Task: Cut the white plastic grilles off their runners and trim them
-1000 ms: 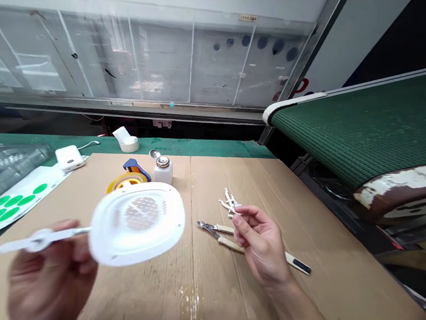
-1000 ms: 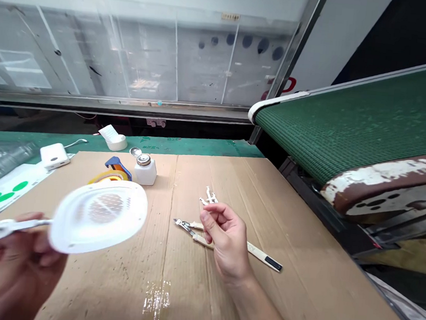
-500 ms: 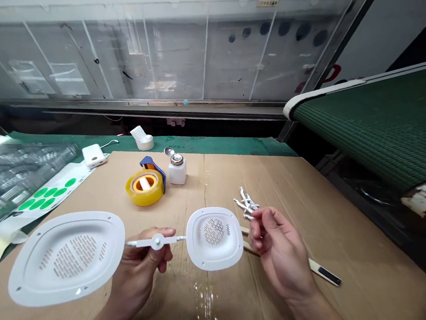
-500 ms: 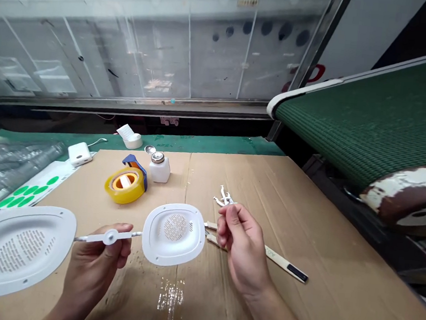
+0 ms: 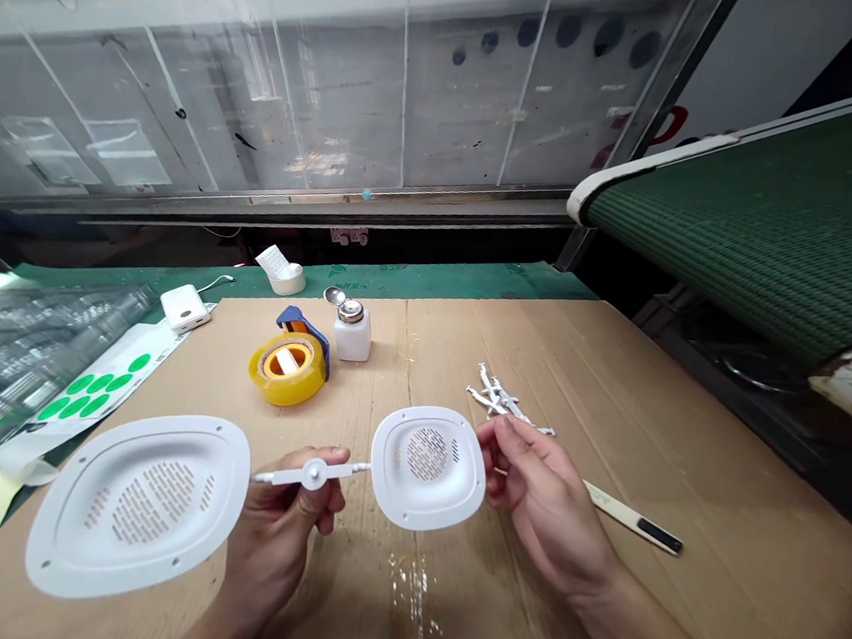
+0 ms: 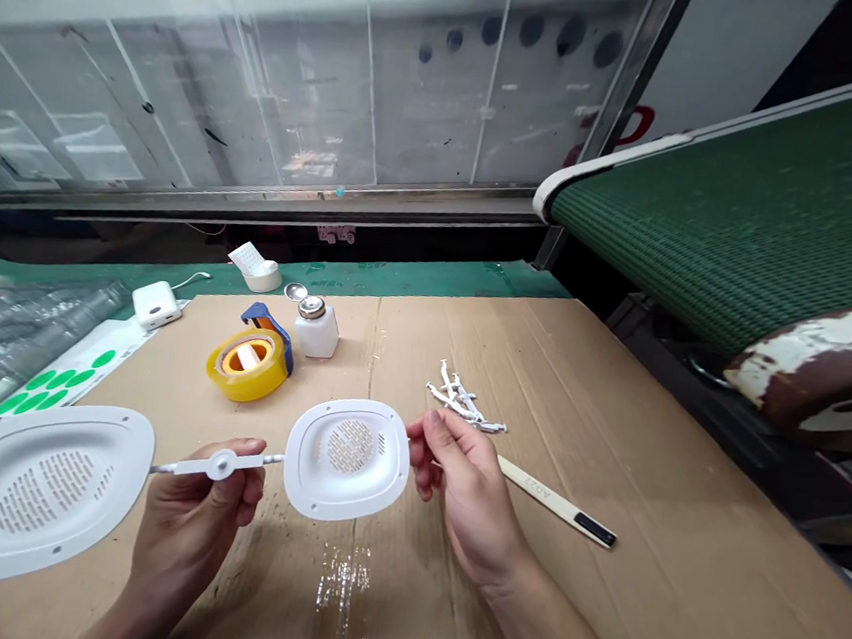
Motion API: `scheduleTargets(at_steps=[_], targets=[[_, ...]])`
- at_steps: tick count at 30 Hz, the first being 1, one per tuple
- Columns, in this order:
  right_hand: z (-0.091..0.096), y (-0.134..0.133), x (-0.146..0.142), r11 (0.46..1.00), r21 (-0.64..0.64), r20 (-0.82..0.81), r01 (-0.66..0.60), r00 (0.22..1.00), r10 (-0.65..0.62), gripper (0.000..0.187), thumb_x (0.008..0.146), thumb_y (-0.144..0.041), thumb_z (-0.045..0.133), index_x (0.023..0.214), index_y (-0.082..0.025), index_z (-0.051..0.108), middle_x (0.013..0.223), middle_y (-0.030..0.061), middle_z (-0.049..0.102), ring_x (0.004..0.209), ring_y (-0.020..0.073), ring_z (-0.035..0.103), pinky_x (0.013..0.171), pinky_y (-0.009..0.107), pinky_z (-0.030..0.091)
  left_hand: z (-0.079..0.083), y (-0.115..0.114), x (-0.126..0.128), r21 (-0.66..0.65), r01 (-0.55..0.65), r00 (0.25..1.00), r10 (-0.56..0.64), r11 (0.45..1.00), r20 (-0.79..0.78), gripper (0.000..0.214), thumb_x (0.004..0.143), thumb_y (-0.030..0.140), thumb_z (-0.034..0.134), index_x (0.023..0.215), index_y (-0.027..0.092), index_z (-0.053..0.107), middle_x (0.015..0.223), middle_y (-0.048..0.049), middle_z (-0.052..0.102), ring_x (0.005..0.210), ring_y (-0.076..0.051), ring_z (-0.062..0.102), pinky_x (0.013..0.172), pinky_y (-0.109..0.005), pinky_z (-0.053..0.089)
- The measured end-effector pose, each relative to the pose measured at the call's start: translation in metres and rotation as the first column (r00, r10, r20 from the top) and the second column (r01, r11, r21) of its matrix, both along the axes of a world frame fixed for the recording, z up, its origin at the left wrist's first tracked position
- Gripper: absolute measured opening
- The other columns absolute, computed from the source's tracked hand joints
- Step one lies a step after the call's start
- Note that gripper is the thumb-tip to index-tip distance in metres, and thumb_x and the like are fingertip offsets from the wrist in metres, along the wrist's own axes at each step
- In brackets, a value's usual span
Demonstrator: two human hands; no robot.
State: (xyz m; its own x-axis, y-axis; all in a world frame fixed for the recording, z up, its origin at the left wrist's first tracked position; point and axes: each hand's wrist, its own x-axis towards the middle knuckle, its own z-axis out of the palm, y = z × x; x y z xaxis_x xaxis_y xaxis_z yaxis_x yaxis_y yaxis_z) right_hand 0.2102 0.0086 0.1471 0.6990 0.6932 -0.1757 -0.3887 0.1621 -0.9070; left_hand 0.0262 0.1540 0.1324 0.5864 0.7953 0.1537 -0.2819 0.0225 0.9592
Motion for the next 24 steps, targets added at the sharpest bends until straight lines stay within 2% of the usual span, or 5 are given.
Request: scheduleTargets(at_steps=[3, 10, 19, 24], targets=[[-0.0007, 0.0001, -0.0025, 0.998, 0.011, -0.001, -0.059, 0.998, 0.059, 0.046, 0.076, -0.061, 0.075, 0.078, -0.016, 0.068, 0.063, 0.0004, 0.055, 0.054, 0.0096, 0.045, 0.045, 0.019, 0.035, -0.0008, 0.0006, 0.0011, -0.01, -0.004, 1.0, 0.004, 1.0, -0.012, 0.026, 0.077, 0.043, 0.079, 0.09, 0.021, 0.08, 0.055, -0.0014, 0.059, 0.049, -0.009, 0.052, 0.043, -0.016, 0.042], [0.0011, -0.0014, -0.0081, 0.987, 0.082, -0.004, -0.136, 0.991, 0.136, 0.043, 0.08, -0.056, 0.074, 0.07, -0.017, 0.061, 0.063, -0.0024, 0.048, 0.055, 0.0091, 0.042, 0.046, 0.019, 0.037, -0.0032, 0.0015, 0.0008, -0.001, 0.003, 1.0, -0.003, 1.0, -0.01, 0.025, 0.078, 0.043, 0.079, 0.091, 0.022, 0.08, 0.054, -0.0011, 0.059, 0.049, -0.008, 0.052, 0.044, -0.016, 0.042], [-0.0022, -0.0009, -0.0084, 0.974, 0.128, -0.039, -0.185, 0.981, 0.191, 0.036, 0.086, -0.049, 0.071, 0.072, -0.017, 0.066, 0.066, -0.0003, 0.055, 0.059, 0.0097, 0.049, 0.052, 0.018, 0.046, -0.0014, 0.0014, 0.0027, 0.028, 0.026, 0.998, -0.024, 0.999, -0.065, 0.023, 0.08, 0.046, 0.076, 0.093, 0.027, 0.08, 0.056, -0.0006, 0.061, 0.048, -0.007, 0.053, 0.044, -0.015, 0.044], [-0.0001, -0.0015, -0.0068, 0.969, 0.159, -0.086, -0.189, 0.975, 0.204, 0.028, 0.085, -0.048, 0.071, 0.082, -0.021, 0.072, 0.07, -0.0001, 0.058, 0.061, 0.0109, 0.051, 0.053, 0.019, 0.049, 0.004, -0.0015, 0.0054, 0.038, 0.02, 0.996, -0.017, 0.999, -0.091, 0.026, 0.077, 0.048, 0.077, 0.092, 0.027, 0.08, 0.054, 0.0006, 0.06, 0.046, -0.007, 0.051, 0.043, -0.015, 0.042]])
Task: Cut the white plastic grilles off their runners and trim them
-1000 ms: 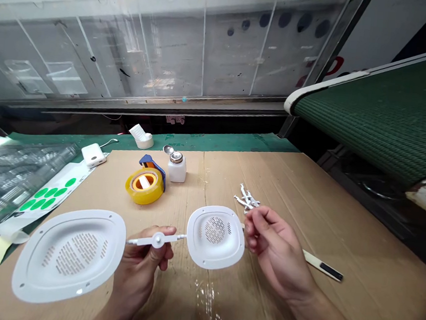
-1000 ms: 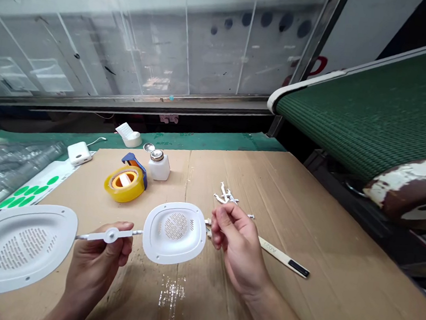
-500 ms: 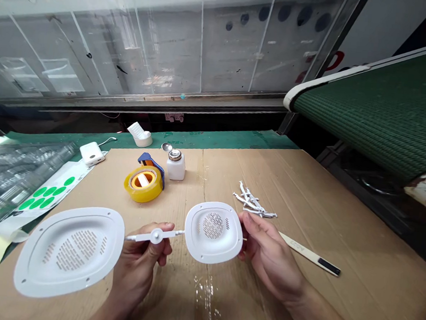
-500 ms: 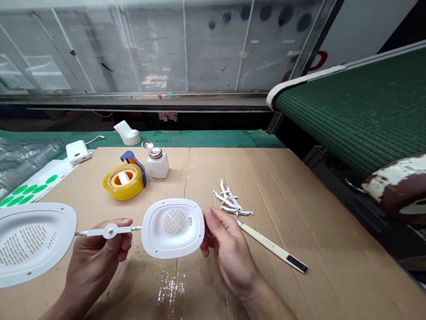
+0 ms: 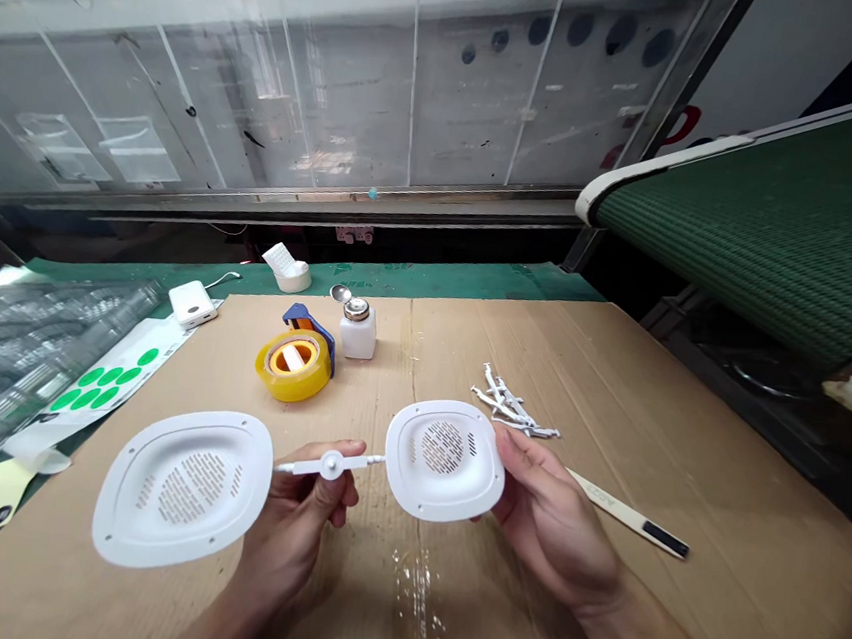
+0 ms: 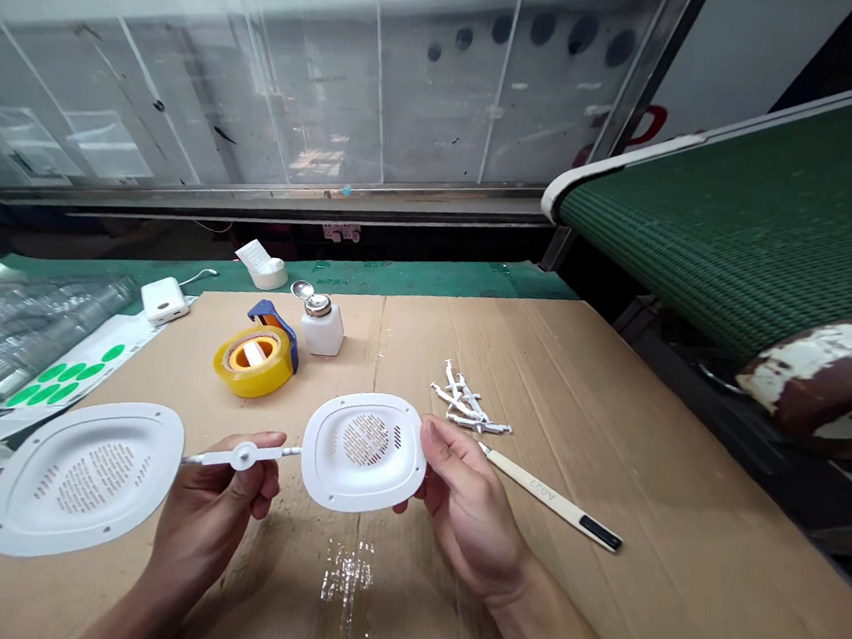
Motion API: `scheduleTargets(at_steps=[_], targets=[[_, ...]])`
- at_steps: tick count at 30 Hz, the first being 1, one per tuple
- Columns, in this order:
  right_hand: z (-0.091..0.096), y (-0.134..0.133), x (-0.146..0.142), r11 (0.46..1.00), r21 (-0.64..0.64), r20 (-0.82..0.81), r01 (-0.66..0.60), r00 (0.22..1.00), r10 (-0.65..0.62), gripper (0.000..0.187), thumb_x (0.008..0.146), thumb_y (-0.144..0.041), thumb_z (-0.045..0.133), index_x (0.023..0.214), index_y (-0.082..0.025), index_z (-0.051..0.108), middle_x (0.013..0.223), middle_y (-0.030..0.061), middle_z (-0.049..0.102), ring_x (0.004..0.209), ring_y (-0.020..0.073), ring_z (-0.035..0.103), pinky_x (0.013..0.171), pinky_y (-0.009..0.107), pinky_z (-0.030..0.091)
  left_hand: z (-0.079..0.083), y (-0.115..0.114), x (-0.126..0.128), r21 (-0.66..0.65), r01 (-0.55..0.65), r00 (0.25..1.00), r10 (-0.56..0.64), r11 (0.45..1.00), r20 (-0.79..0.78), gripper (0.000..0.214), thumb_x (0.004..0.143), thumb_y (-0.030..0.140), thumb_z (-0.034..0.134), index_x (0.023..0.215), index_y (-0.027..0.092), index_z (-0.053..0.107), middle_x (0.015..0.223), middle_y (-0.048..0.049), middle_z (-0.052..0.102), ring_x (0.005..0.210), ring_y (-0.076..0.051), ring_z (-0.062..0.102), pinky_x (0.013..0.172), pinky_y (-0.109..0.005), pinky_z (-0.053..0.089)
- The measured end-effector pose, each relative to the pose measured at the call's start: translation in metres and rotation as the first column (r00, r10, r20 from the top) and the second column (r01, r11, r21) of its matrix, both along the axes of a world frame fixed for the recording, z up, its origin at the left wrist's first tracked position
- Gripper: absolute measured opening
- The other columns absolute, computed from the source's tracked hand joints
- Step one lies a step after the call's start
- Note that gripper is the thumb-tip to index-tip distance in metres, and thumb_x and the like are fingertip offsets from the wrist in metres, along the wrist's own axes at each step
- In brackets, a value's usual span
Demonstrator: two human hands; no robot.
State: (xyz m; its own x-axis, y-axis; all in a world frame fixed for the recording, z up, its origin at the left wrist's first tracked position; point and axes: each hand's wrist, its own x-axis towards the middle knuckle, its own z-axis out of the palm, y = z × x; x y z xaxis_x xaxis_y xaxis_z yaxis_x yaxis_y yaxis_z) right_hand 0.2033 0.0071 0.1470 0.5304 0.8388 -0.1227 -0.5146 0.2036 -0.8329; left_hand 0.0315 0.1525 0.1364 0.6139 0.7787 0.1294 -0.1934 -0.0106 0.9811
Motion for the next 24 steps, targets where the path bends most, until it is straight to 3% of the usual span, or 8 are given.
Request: scheduleTargets(at_steps=[8, 14, 21, 24], targets=[[0.005, -0.001, -0.002, 0.997, 0.05, -0.005, 0.058, 0.998, -0.057, 0.03, 0.081, -0.05, 0.075, 0.091, -0.022, 0.075, 0.076, 0.0012, 0.062, 0.06, 0.0109, 0.053, 0.053, 0.02, 0.053, -0.007, 0.002, -0.002, -0.067, 0.041, 0.997, -0.045, 0.997, -0.057, 0.035, 0.083, 0.049, 0.072, 0.107, 0.024, 0.075, 0.062, 0.0023, 0.058, 0.052, -0.007, 0.051, 0.05, -0.016, 0.042], [0.004, -0.005, -0.001, 0.994, 0.029, -0.013, 0.104, 0.995, -0.103, 0.024, 0.078, -0.042, 0.08, 0.09, -0.023, 0.074, 0.072, -0.0015, 0.064, 0.054, 0.0099, 0.054, 0.042, 0.018, 0.052, -0.003, -0.006, 0.0, -0.1, 0.056, 0.997, -0.062, 0.993, -0.053, 0.041, 0.085, 0.052, 0.069, 0.11, 0.019, 0.071, 0.063, 0.0011, 0.058, 0.055, -0.008, 0.051, 0.051, -0.017, 0.041], [-0.002, 0.001, 0.007, 0.938, -0.22, -0.19, 0.269, 0.931, -0.312, 0.05, 0.054, -0.036, 0.094, 0.097, -0.021, 0.073, 0.101, 0.003, 0.072, 0.078, 0.0144, 0.066, 0.067, 0.016, 0.06, -0.002, -0.011, -0.002, -0.071, 0.138, 0.988, -0.142, 0.988, -0.058, 0.035, 0.088, 0.05, 0.066, 0.109, 0.021, 0.071, 0.068, -0.0001, 0.058, 0.062, -0.009, 0.054, 0.055, -0.018, 0.042], [0.0, 0.003, 0.005, 0.918, -0.268, -0.215, 0.291, 0.911, -0.351, 0.045, 0.056, -0.033, 0.09, 0.096, -0.022, 0.073, 0.108, 0.0034, 0.071, 0.084, 0.0175, 0.068, 0.069, 0.018, 0.061, 0.0, -0.012, -0.003, -0.072, 0.172, 0.982, -0.176, 0.983, -0.066, 0.033, 0.09, 0.048, 0.064, 0.108, 0.023, 0.073, 0.07, -0.0003, 0.057, 0.063, -0.008, 0.053, 0.056, -0.018, 0.042]])
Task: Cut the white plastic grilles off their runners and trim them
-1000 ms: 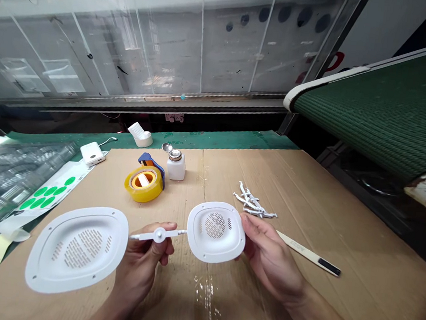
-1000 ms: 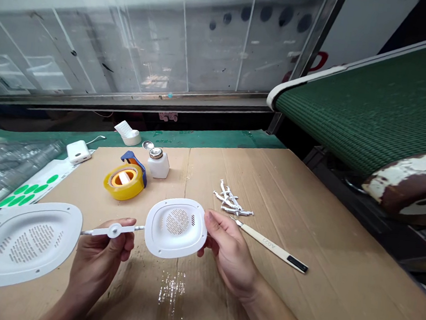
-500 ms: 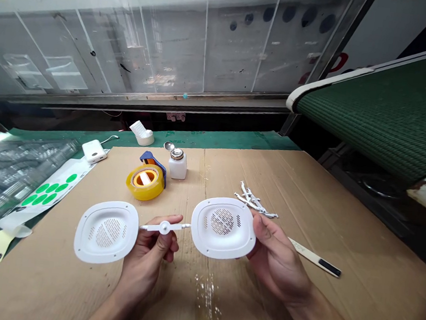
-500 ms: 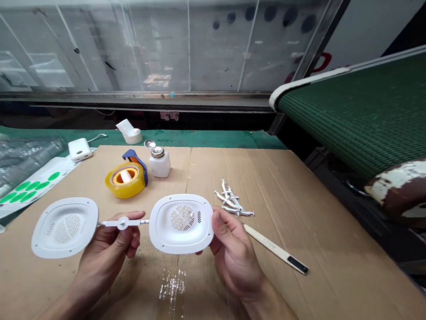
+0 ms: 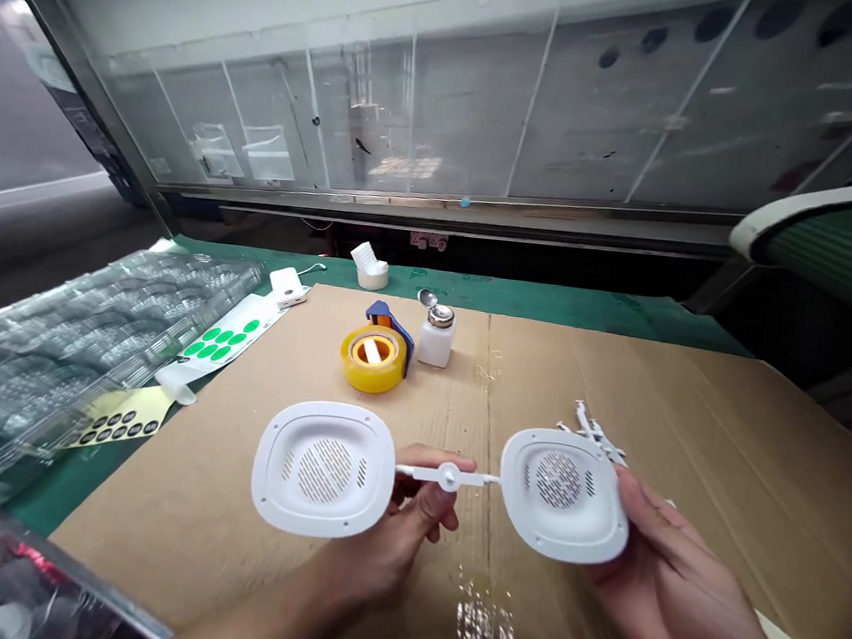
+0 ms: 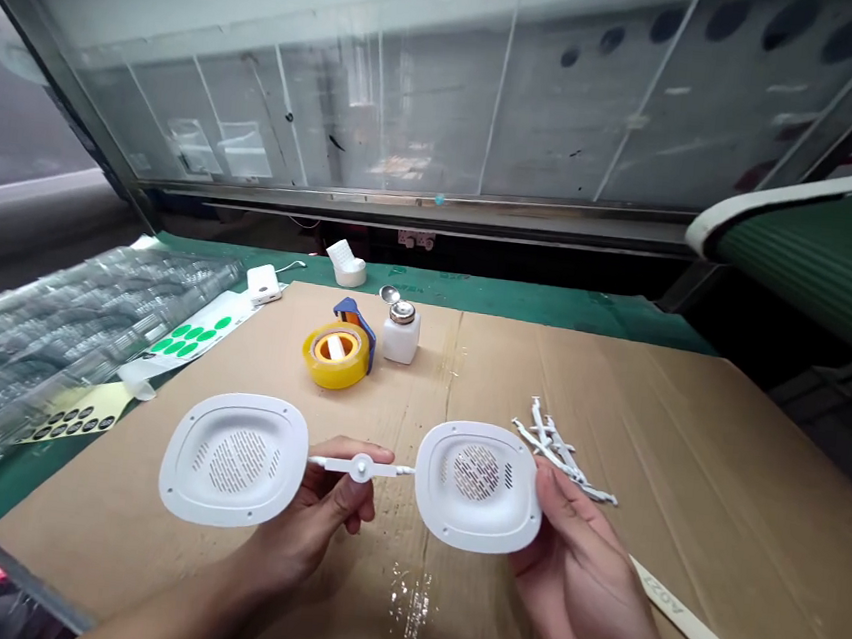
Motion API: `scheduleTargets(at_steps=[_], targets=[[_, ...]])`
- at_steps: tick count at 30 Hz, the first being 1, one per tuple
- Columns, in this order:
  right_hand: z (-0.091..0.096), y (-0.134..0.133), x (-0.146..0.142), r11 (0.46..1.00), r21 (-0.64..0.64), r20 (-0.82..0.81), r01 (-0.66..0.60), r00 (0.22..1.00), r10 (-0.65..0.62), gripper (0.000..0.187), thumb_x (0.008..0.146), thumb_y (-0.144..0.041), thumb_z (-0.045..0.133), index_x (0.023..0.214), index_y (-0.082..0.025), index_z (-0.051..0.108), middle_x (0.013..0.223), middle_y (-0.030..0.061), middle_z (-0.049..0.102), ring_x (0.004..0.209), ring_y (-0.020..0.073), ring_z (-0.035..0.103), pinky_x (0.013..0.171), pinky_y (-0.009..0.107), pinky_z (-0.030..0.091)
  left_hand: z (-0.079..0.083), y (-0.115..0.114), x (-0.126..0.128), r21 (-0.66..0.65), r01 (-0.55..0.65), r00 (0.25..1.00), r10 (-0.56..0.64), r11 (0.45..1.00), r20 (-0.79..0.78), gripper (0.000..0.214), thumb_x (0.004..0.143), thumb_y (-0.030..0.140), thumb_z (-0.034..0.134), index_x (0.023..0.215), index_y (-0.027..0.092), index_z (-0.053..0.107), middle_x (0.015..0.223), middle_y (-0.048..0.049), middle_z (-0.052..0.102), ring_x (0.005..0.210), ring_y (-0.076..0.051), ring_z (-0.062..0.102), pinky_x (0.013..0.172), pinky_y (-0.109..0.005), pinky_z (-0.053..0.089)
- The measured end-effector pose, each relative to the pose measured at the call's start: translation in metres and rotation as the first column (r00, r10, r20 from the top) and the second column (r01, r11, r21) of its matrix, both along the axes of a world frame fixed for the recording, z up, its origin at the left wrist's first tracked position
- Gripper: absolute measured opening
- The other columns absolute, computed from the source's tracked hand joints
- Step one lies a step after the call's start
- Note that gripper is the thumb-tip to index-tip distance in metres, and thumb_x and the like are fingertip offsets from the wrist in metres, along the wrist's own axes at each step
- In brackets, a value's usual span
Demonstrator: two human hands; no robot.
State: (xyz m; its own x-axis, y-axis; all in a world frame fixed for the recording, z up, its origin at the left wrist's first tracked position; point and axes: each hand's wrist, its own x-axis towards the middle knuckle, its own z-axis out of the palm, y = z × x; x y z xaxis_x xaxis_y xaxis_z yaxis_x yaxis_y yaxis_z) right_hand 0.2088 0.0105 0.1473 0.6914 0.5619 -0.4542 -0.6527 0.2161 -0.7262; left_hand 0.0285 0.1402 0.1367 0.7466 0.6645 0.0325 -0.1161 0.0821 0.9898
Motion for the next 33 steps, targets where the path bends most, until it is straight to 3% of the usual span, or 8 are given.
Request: scheduleTargets(at_steps=[4, 8, 16, 22, 25, 29, 33], targets=[[0.007, 0.003, -0.002, 0.999, -0.045, -0.049, 0.026, 0.998, -0.028, 0.025, 0.074, -0.026, 0.073, 0.099, -0.024, 0.073, 0.111, 0.0037, 0.072, 0.089, 0.0194, 0.069, 0.068, 0.018, 0.061, 0.004, -0.001, 0.0, -0.028, 0.034, 0.999, -0.034, 0.999, 0.015, 0.035, 0.09, 0.049, 0.063, 0.109, 0.022, 0.073, 0.071, -0.0008, 0.058, 0.064, -0.009, 0.055, 0.058, -0.019, 0.043], [0.011, 0.007, -0.002, 0.994, -0.097, -0.089, 0.047, 0.994, -0.056, 0.025, 0.086, -0.024, 0.058, 0.106, -0.027, 0.073, 0.116, 0.0023, 0.071, 0.092, 0.0169, 0.069, 0.066, 0.015, 0.061, 0.006, -0.002, -0.001, -0.036, 0.047, 0.999, -0.046, 0.998, 0.029, 0.036, 0.09, 0.049, 0.063, 0.11, 0.021, 0.073, 0.073, -0.0014, 0.059, 0.066, -0.01, 0.057, 0.059, -0.02, 0.043], [-0.003, 0.005, 0.002, 0.991, -0.133, -0.02, 0.017, 1.0, -0.019, 0.037, 0.083, -0.035, 0.06, 0.118, -0.036, 0.07, 0.122, -0.003, 0.07, 0.098, 0.0207, 0.07, 0.051, 0.016, 0.061, 0.008, -0.002, 0.002, -0.041, 0.041, 0.998, -0.04, 0.998, 0.038, 0.041, 0.088, 0.053, 0.064, 0.108, 0.018, 0.074, 0.07, -0.0029, 0.059, 0.063, -0.012, 0.058, 0.056, -0.023, 0.042], [0.015, 0.013, -0.005, 0.983, -0.169, -0.127, 0.074, 0.987, -0.096, 0.034, 0.084, -0.039, 0.058, 0.114, -0.034, 0.072, 0.122, 0.0026, 0.071, 0.077, 0.0216, 0.072, 0.041, 0.02, 0.059, 0.006, -0.002, 0.001, -0.033, 0.051, 0.998, -0.05, 0.998, 0.031, 0.039, 0.089, 0.052, 0.063, 0.11, 0.02, 0.073, 0.073, -0.0033, 0.061, 0.067, -0.013, 0.059, 0.058, -0.023, 0.044], [0.023, 0.014, -0.008, 0.977, -0.192, -0.186, 0.095, 0.974, -0.131, 0.035, 0.084, -0.037, 0.054, 0.113, -0.031, 0.072, 0.119, 0.0034, 0.071, 0.077, 0.0226, 0.072, 0.045, 0.022, 0.061, 0.005, -0.002, 0.0, -0.037, 0.058, 0.998, -0.057, 0.998, 0.029, 0.04, 0.091, 0.052, 0.06, 0.113, 0.021, 0.072, 0.073, -0.0031, 0.06, 0.068, -0.012, 0.058, 0.059, -0.022, 0.043], [0.025, 0.011, -0.01, 0.981, -0.157, -0.224, 0.113, 0.963, -0.147, 0.035, 0.086, -0.037, 0.052, 0.114, -0.03, 0.072, 0.12, 0.0035, 0.071, 0.097, 0.0257, 0.071, 0.062, 0.027, 0.066, 0.005, 0.0, 0.0, -0.038, 0.047, 0.999, -0.047, 0.998, 0.011, 0.043, 0.091, 0.054, 0.059, 0.112, 0.019, 0.072, 0.075, -0.0036, 0.06, 0.068, -0.012, 0.056, 0.06, -0.022, 0.043], [0.021, 0.011, -0.009, 0.988, -0.067, -0.175, 0.139, 0.973, -0.149, 0.03, 0.089, -0.032, 0.053, 0.112, -0.029, 0.073, 0.122, 0.0015, 0.07, 0.114, 0.0221, 0.064, 0.071, 0.025, 0.065, 0.007, 0.004, 0.0, -0.042, 0.097, 0.992, -0.1, 0.994, -0.082, 0.046, 0.089, 0.055, 0.061, 0.119, 0.021, 0.07, 0.082, -0.0058, 0.065, 0.074, -0.015, 0.058, 0.066, -0.026, 0.046]])
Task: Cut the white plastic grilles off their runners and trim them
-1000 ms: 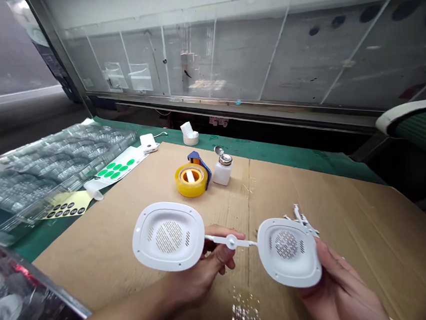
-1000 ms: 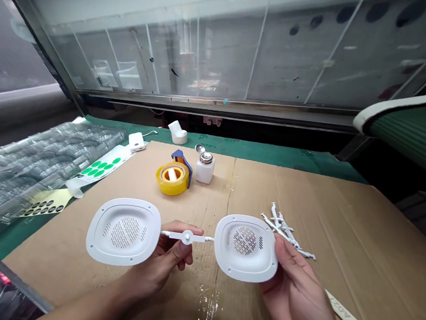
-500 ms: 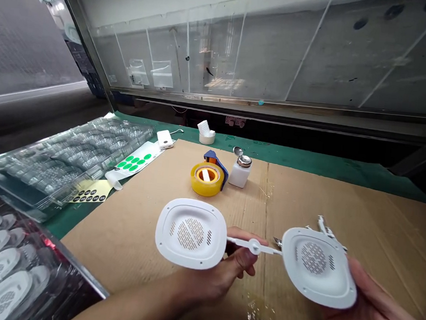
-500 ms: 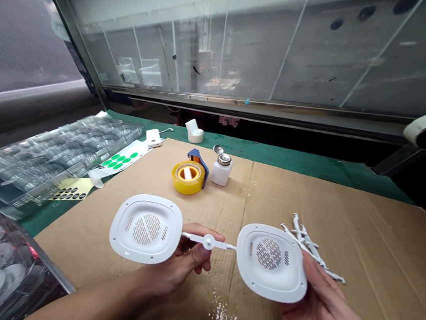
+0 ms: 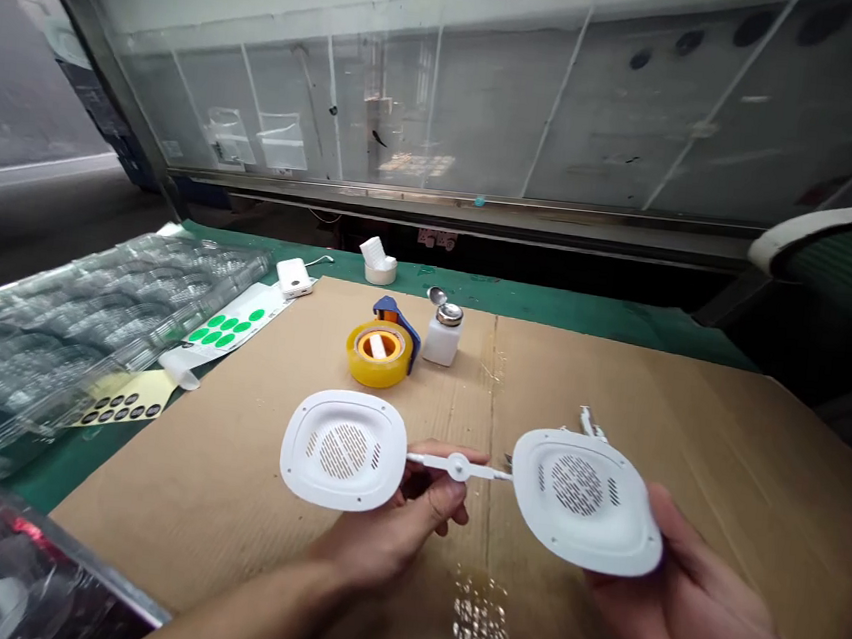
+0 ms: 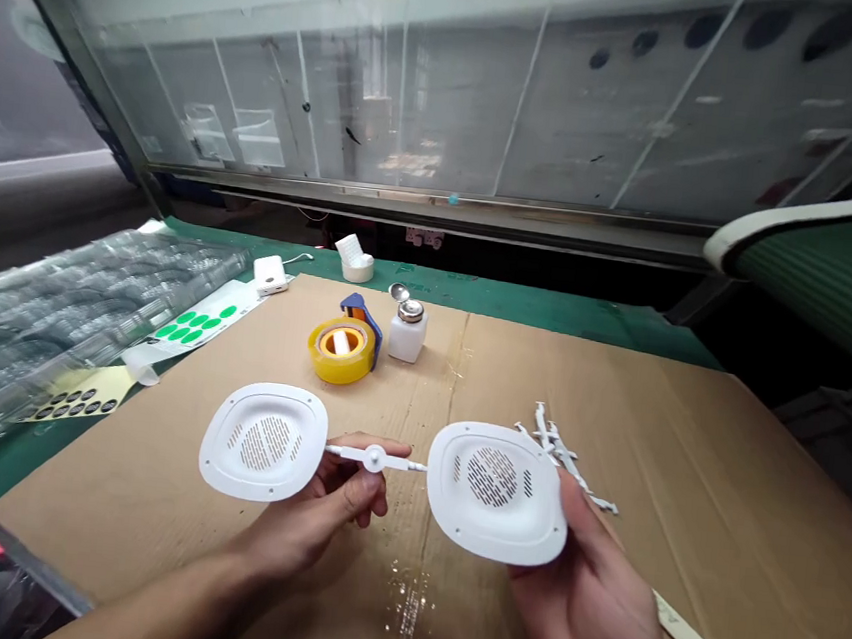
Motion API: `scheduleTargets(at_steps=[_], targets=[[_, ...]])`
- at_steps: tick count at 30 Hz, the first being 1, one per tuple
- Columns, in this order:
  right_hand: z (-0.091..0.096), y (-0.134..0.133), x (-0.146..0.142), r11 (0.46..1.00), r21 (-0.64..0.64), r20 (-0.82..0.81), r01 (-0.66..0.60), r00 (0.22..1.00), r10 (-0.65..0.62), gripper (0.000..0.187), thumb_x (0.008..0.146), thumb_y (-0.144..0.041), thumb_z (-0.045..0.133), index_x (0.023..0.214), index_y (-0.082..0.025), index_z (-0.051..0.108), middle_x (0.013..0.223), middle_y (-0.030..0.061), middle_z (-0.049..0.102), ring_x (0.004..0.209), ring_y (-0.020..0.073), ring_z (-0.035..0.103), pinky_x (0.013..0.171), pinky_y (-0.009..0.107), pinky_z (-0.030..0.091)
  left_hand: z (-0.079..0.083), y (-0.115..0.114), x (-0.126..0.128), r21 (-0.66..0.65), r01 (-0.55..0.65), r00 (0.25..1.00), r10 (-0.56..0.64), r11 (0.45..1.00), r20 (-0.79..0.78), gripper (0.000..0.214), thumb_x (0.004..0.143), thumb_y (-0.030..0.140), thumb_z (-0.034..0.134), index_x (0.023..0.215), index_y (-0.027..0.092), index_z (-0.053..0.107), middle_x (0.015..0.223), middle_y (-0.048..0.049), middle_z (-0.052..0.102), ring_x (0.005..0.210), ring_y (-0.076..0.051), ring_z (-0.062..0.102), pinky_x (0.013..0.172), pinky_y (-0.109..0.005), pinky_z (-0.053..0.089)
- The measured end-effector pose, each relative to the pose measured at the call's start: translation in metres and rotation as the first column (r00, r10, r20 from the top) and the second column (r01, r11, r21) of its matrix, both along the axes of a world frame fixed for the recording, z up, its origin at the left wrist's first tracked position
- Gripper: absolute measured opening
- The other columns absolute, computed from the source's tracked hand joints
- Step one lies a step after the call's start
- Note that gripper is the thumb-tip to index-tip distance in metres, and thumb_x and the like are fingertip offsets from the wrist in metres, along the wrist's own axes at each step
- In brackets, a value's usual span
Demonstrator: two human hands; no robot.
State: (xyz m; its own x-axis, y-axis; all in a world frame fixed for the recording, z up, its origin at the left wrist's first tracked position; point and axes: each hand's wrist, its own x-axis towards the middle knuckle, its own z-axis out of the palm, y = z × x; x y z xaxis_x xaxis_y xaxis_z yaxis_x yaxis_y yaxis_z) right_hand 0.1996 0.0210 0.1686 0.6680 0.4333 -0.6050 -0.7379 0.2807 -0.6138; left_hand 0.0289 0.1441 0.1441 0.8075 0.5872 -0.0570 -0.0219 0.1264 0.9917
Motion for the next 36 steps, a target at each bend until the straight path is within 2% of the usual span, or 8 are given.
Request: scheduleTargets(at_steps=[5, 7, 18, 21, 24, 27, 32, 36], targets=[[-0.004, -0.004, 0.011, 0.993, 0.117, 0.098, 0.024, 0.995, -0.036, 0.026, 0.091, -0.037, 0.057, 0.106, -0.022, 0.073, 0.118, 0.0039, 0.072, 0.124, 0.022, 0.059, 0.083, 0.028, 0.062, 0.017, 0.002, -0.013, 0.427, 0.421, 0.906, -0.394, 0.8, -0.155, 0.031, 0.087, 0.032, 0.068, 0.117, 0.029, 0.073, 0.095, -0.0103, 0.073, 0.084, -0.022, 0.065, 0.074, -0.034, 0.051], [-0.004, -0.007, 0.016, 0.989, 0.148, 0.126, 0.006, 0.992, -0.025, 0.027, 0.09, -0.038, 0.059, 0.106, -0.021, 0.073, 0.114, 0.0049, 0.073, 0.121, 0.0245, 0.061, 0.086, 0.034, 0.062, 0.025, 0.004, -0.025, 0.613, 0.305, 0.929, -0.371, 0.729, -0.021, 0.035, 0.084, 0.018, 0.07, 0.116, 0.033, 0.074, 0.088, -0.0081, 0.074, 0.081, -0.023, 0.066, 0.077, -0.037, 0.053], [0.0, -0.009, 0.028, 0.988, 0.084, 0.249, 0.131, 0.957, -0.148, 0.023, 0.094, -0.031, 0.052, 0.092, -0.025, 0.074, 0.109, -0.0008, 0.075, 0.106, 0.0159, 0.068, 0.071, 0.022, 0.061, 0.023, 0.043, -0.042, 0.198, -0.116, 0.883, 0.01, 0.973, 0.469, 0.037, 0.081, 0.06, 0.067, 0.113, 0.04, 0.07, 0.063, 0.0001, 0.061, 0.049, -0.013, 0.052, 0.047, -0.026, 0.046], [-0.008, -0.011, 0.026, 0.994, 0.072, 0.336, 0.079, 0.937, -0.099, 0.023, 0.089, -0.041, 0.06, 0.098, -0.024, 0.073, 0.109, 0.002, 0.074, 0.101, 0.0218, 0.069, 0.07, 0.03, 0.061, 0.025, 0.048, -0.033, 0.65, -0.287, 0.955, 0.157, 0.704, 0.252, 0.054, 0.068, 0.042, 0.084, 0.12, 0.038, 0.068, 0.113, -0.0047, 0.068, 0.106, -0.028, 0.061, 0.099, -0.045, 0.048], [-0.013, -0.014, 0.023, 0.998, 0.029, 0.418, -0.055, 0.908, 0.038, 0.041, 0.078, -0.055, 0.072, 0.103, -0.022, 0.07, 0.103, 0.0059, 0.073, 0.088, 0.0261, 0.07, 0.062, 0.035, 0.059, 0.022, 0.051, -0.028, 0.897, 0.061, 0.974, 0.172, 0.437, -0.149, 0.075, 0.064, 0.036, 0.084, 0.134, 0.035, 0.059, 0.137, -0.0077, 0.058, 0.126, -0.038, 0.05, 0.107, -0.053, 0.038], [-0.013, -0.018, 0.022, 0.984, -0.098, 0.573, -0.15, 0.8, 0.179, 0.053, 0.084, -0.072, 0.054, 0.102, -0.023, 0.064, 0.098, 0.0067, 0.072, 0.08, 0.0258, 0.068, 0.058, 0.036, 0.054, 0.017, 0.054, -0.026, 0.827, 0.248, 0.923, 0.137, 0.504, -0.36, 0.066, 0.068, 0.036, 0.076, 0.132, 0.032, 0.059, 0.127, -0.0067, 0.064, 0.106, -0.031, 0.063, 0.088, -0.041, 0.05], [-0.019, -0.022, 0.025, 0.768, -0.64, 0.76, 0.03, 0.174, 0.627, 0.042, 0.085, -0.063, 0.055, 0.075, -0.023, 0.059, 0.072, 0.0044, 0.061, 0.066, 0.0222, 0.054, 0.061, 0.035, 0.039, 0.016, 0.061, -0.025, 0.767, -0.025, 0.902, 0.345, 0.642, -0.26, 0.066, 0.063, 0.054, 0.081, 0.121, 0.027, 0.064, 0.098, -0.0059, 0.069, 0.088, -0.029, 0.064, 0.077, -0.039, 0.05], [-0.033, -0.022, 0.022, 0.609, -0.781, 0.611, 0.14, -0.029, 0.791, 0.02, 0.076, -0.037, 0.064, 0.067, -0.021, 0.057, 0.074, 0.0064, 0.059, 0.07, 0.0251, 0.049, 0.062, 0.035, 0.026, 0.016, 0.065, -0.023, 0.378, -0.2, 0.929, 0.298, 0.904, -0.221, 0.076, 0.064, 0.05, 0.084, 0.131, 0.027, 0.055, 0.116, -0.0098, 0.067, 0.106, -0.031, 0.064, 0.088, -0.044, 0.053]])
